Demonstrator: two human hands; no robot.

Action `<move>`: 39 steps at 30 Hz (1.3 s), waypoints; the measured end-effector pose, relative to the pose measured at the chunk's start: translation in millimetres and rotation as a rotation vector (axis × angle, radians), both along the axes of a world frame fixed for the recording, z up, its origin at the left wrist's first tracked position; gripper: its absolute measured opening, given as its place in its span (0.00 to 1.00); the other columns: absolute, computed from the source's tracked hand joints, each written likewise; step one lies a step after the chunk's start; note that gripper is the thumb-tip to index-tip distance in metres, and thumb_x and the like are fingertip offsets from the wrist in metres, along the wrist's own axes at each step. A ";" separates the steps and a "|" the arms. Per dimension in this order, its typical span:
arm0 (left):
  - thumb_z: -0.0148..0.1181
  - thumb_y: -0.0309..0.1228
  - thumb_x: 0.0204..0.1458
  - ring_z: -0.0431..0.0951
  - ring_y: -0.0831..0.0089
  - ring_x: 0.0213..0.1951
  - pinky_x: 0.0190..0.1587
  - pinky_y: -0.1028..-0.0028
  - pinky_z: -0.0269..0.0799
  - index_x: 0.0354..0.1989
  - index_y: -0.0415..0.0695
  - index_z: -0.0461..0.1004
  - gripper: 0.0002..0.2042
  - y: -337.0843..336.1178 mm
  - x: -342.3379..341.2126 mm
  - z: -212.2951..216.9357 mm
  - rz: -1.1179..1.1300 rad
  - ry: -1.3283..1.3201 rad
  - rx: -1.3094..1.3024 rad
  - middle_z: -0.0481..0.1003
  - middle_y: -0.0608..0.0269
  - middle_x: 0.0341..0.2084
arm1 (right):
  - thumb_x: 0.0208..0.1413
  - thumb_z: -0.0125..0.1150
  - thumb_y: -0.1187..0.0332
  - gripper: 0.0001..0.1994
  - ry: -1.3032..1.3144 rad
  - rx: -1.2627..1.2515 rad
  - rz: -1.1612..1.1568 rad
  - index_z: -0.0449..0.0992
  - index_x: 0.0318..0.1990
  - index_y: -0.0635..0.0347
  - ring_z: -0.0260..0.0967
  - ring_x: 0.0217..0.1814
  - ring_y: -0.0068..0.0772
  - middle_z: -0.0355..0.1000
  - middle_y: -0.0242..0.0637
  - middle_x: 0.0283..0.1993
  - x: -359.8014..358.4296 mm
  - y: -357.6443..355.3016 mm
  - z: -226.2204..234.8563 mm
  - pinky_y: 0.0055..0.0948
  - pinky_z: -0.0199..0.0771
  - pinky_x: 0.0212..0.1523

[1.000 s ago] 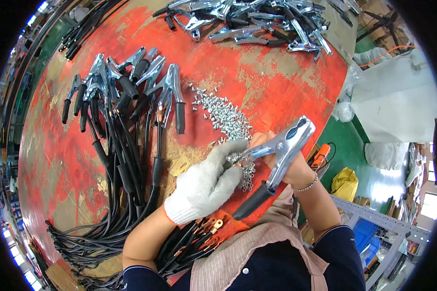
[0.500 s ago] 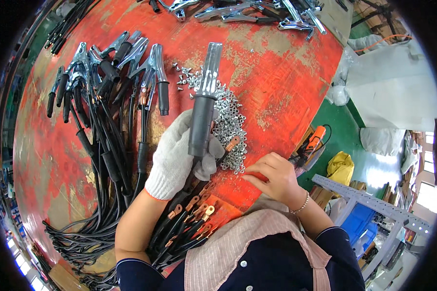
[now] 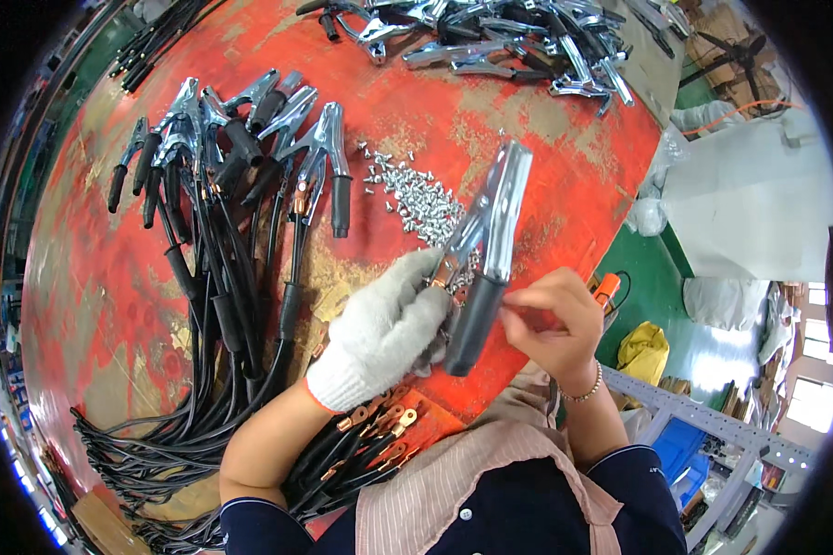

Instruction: Assemble metal clamps for jumper cables by attaching them to insulated wires and fastening with an electric screwdriver.

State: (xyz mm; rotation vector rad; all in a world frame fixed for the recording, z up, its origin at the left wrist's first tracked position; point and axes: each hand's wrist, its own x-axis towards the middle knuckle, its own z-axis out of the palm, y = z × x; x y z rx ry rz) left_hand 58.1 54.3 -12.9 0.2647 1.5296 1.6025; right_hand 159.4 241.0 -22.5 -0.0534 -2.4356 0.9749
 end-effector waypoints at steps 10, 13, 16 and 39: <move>0.49 0.30 0.59 0.72 0.82 0.27 0.29 0.79 0.70 0.57 0.35 0.62 0.19 -0.7 -1.4 7.8 -0.066 0.188 -0.127 0.74 0.63 0.30 | 0.32 0.73 0.76 0.13 0.097 0.123 0.122 0.81 0.30 0.57 0.64 0.27 0.31 0.68 0.34 0.27 -41.4 -11.6 7.3 0.27 0.64 0.27; 0.49 0.29 0.59 0.72 0.82 0.31 0.34 0.80 0.70 0.57 0.35 0.62 0.19 -1.5 -0.8 5.6 -0.060 0.202 -0.124 0.74 0.62 0.35 | 0.32 0.73 0.76 0.12 0.056 0.122 0.117 0.80 0.30 0.57 0.66 0.28 0.33 0.69 0.35 0.27 -42.5 -12.6 9.1 0.28 0.65 0.28; 0.49 0.29 0.59 0.72 0.81 0.32 0.35 0.79 0.70 0.57 0.34 0.62 0.19 -1.5 -0.3 -0.3 -0.069 0.287 -0.147 0.74 0.61 0.36 | 0.32 0.72 0.76 0.12 0.042 0.127 0.129 0.80 0.29 0.57 0.67 0.29 0.34 0.70 0.35 0.27 -44.2 -11.4 7.1 0.29 0.66 0.29; 0.49 0.25 0.57 0.71 0.81 0.27 0.30 0.78 0.69 0.55 0.33 0.64 0.18 2.8 4.8 -5.4 0.044 0.405 -0.059 0.75 0.61 0.28 | 0.37 0.74 0.70 0.12 0.103 0.038 0.145 0.80 0.32 0.55 0.69 0.28 0.34 0.70 0.34 0.30 -44.9 -12.7 6.1 0.29 0.68 0.26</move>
